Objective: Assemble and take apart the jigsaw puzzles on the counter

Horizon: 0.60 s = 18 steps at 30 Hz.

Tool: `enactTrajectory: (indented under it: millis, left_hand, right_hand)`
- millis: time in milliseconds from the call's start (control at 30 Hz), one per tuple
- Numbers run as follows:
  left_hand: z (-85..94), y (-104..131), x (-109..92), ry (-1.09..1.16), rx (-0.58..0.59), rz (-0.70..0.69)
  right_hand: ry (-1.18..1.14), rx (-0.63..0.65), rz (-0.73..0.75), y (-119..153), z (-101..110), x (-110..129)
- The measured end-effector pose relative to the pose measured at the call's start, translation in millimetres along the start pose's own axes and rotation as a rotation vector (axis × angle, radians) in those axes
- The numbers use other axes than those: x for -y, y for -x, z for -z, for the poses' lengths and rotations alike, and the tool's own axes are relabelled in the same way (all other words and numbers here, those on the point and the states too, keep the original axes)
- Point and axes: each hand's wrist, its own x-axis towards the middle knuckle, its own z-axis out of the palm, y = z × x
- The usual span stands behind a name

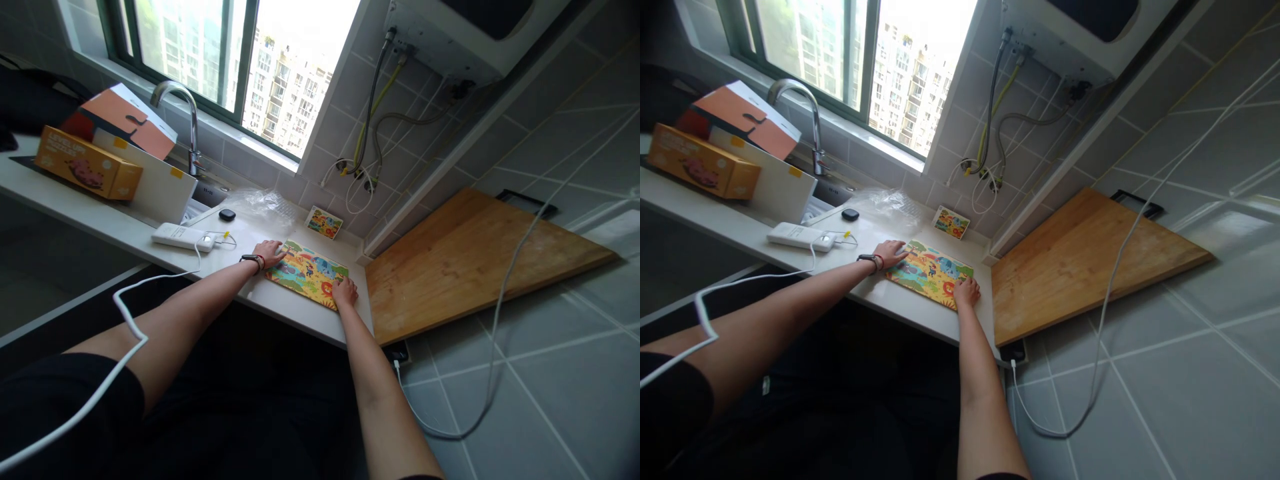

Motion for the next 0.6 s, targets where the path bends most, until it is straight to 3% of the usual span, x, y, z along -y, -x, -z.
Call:
enactTrajectory:
  millis: [167, 333, 467, 600]
  left_hand:
    - [3.1, -26, -4, -0.054, 0.047, -0.043]
    - [-1.0, -42, -20, -0.086, 0.087, -0.158]
    - [-14.5, -49, -36, -0.088, 0.093, -0.247]
    - [-33.4, -51, -53, -0.079, 0.094, -0.308]
  right_hand:
    - [0.027, -0.012, 0.035, -17, 1, -2]
    - [0.051, -0.013, 0.240, -30, 5, 4]
    - [0.061, -0.002, 0.367, -33, 2, 8]
    - [0.052, -0.022, 0.327, -32, -8, 8]
